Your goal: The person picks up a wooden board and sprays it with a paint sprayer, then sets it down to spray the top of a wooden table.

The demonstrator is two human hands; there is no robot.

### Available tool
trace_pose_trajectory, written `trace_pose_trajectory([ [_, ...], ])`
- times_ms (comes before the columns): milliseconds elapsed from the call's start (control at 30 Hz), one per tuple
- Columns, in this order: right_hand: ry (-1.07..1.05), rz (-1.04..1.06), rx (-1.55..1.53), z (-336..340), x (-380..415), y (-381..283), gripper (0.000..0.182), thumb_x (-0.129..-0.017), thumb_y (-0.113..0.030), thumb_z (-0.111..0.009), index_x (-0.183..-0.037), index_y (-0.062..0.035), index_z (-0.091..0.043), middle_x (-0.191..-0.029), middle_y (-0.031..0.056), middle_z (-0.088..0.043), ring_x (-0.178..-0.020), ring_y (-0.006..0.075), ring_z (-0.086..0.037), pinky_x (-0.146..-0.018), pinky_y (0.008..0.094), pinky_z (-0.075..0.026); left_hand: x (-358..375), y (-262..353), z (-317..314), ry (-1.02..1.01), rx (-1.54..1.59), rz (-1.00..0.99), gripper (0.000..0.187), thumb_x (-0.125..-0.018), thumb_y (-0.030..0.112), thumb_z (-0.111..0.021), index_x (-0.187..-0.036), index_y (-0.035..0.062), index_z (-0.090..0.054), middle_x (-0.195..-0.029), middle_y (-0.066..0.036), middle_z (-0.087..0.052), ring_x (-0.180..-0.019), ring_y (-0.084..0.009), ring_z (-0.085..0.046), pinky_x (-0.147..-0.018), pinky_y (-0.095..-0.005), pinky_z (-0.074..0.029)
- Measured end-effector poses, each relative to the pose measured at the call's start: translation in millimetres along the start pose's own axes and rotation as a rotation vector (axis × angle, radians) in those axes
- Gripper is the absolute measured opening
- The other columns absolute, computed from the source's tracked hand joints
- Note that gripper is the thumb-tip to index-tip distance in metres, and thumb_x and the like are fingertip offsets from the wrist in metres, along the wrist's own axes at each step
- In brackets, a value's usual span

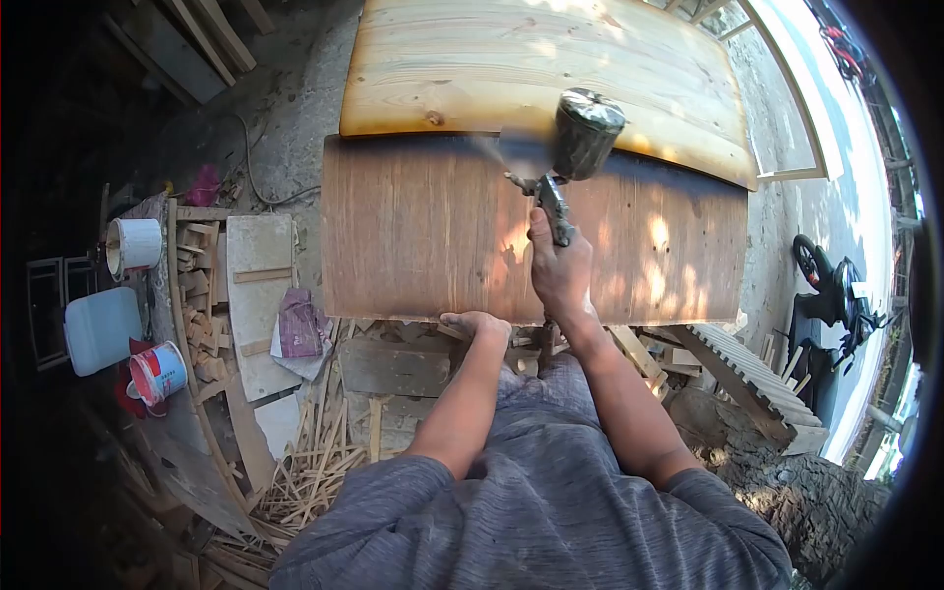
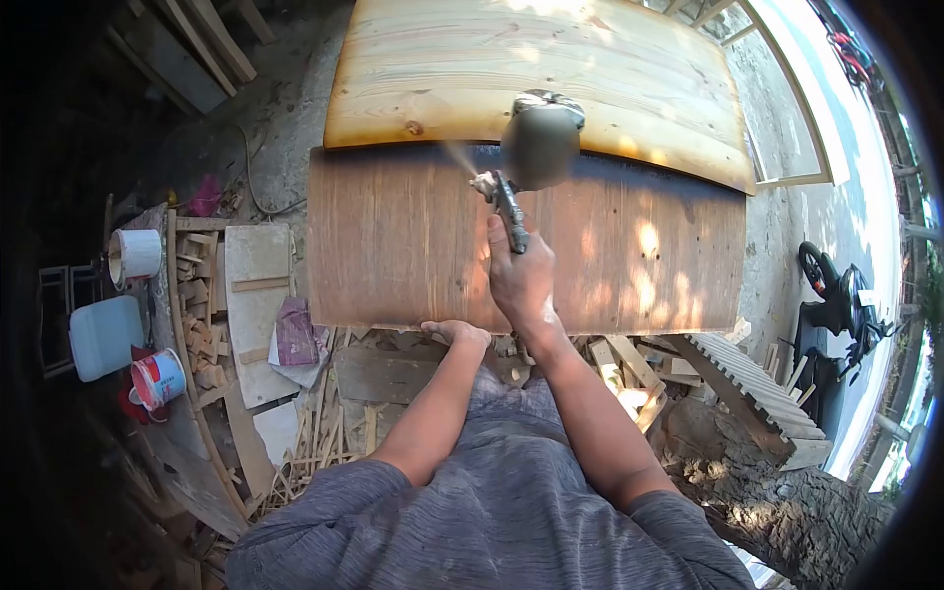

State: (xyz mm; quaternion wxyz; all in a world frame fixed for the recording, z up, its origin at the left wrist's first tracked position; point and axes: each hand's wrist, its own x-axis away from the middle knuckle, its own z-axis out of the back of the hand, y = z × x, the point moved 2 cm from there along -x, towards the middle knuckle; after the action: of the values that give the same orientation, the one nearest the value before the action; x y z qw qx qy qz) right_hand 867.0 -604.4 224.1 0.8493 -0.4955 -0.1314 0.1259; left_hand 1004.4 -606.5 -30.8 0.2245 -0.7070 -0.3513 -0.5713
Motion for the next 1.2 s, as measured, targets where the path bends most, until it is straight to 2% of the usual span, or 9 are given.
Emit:
trace_pose_trajectory([
  [33,-0.049,0.034,-0.055,-16,1,-8,0.048,-0.103,-0.045,-0.066,-0.100,0.0028,-0.069,-0.076,0.0101,-0.069,-0.068,0.0193,-0.063,-0.068,0.0363,-0.052,-4,0,4,-0.001,0.010,0.002,0.098,-0.096,0.085,-0.017,-0.165,0.0165,-0.030,-0.171,-0.008,-0.029,-0.158,-0.0316,-0.023,-0.129,-0.0530,-0.016],
  [100,-0.119,0.118,-0.070,-44,3,-28,0.038,-0.103,-0.036,-0.066,-0.109,0.0013,-0.068,-0.079,0.0226,-0.067,-0.072,0.0392,-0.067,-0.068,0.0445,-0.051,-3,2,5,0.001,0.019,0.007,0.098,-0.096,0.085,-0.017,-0.165,0.0166,-0.030,-0.171,-0.008,-0.029,-0.158,-0.0316,-0.023,-0.129,-0.0530,-0.016],
  [467,-0.326,0.192,-0.190,-77,-6,-68,0.035,-0.103,-0.033,-0.065,-0.113,-0.0004,-0.069,-0.088,0.0269,-0.068,-0.086,0.0468,-0.068,-0.075,0.0478,-0.053,16,1,-4,0.064,-0.128,-0.052,0.096,-0.097,0.084,-0.014,-0.165,0.0180,-0.030,-0.171,-0.007,-0.029,-0.158,-0.0314,-0.023,-0.128,-0.0541,-0.016],
  [567,-0.276,0.153,-0.107,-49,-8,-52,0.035,-0.102,-0.033,-0.065,-0.113,-0.0004,-0.068,-0.087,0.0260,-0.069,-0.086,0.0467,-0.068,-0.074,0.0479,-0.053,21,0,-5,0.078,-0.162,-0.071,0.096,-0.097,0.084,-0.013,-0.165,0.0183,-0.031,-0.171,-0.007,-0.029,-0.158,-0.0314,-0.024,-0.128,-0.0544,-0.016],
  [667,-0.163,0.181,-0.091,-13,-11,-21,0.037,-0.102,-0.036,-0.068,-0.107,0.0009,-0.068,-0.077,0.0200,-0.066,-0.069,0.0370,-0.063,-0.065,0.0418,-0.050,25,-1,-5,0.106,-0.207,-0.095,0.096,-0.097,0.083,-0.012,-0.165,0.0187,-0.031,-0.171,-0.007,-0.029,-0.158,-0.0313,-0.024,-0.128,-0.0547,-0.016],
  [767,-0.055,0.142,-0.008,46,-11,4,0.035,-0.102,-0.034,-0.067,-0.114,-0.0015,-0.068,-0.083,0.0250,-0.069,-0.080,0.0456,-0.068,-0.070,0.0484,-0.052,24,-1,-4,0.100,-0.258,-0.113,0.094,-0.099,0.080,-0.004,-0.165,0.0195,-0.031,-0.171,-0.006,-0.029,-0.159,-0.0310,-0.022,-0.129,-0.0558,-0.016],
  [933,0.179,0.161,0.119,154,-16,57,0.032,-0.102,-0.030,-0.068,-0.117,-0.0016,-0.068,-0.079,0.0239,-0.068,-0.073,0.0440,-0.067,-0.064,0.0472,-0.051,11,-6,-4,0.097,-0.296,-0.148,0.092,-0.099,0.079,-0.007,-0.164,0.0194,-0.032,-0.171,-0.006,-0.030,-0.158,-0.0305,-0.023,-0.128,-0.0553,-0.017],
  [1100,0.344,-0.008,0.141,248,-23,107,0.036,-0.103,-0.037,-0.067,-0.113,-0.0015,-0.070,-0.066,0.0131,-0.058,-0.059,0.0232,-0.056,-0.059,0.0392,-0.047,8,-15,-4,0.120,-0.315,-0.175,0.091,-0.099,0.078,-0.009,-0.164,0.0193,-0.033,-0.171,-0.005,-0.030,-0.158,-0.0300,-0.024,-0.128,-0.0548,-0.017],
  [1200,0.418,-0.032,0.186,293,-33,141,0.041,-0.103,-0.041,-0.067,-0.112,-0.0012,-0.069,-0.063,0.0126,-0.057,-0.057,0.0243,-0.056,-0.059,0.0398,-0.047,7,-21,-2,0.132,-0.333,-0.189,0.090,-0.099,0.078,-0.011,-0.164,0.0193,-0.034,-0.170,-0.005,-0.031,-0.157,-0.0297,-0.025,-0.128,-0.0545,-0.018],
])
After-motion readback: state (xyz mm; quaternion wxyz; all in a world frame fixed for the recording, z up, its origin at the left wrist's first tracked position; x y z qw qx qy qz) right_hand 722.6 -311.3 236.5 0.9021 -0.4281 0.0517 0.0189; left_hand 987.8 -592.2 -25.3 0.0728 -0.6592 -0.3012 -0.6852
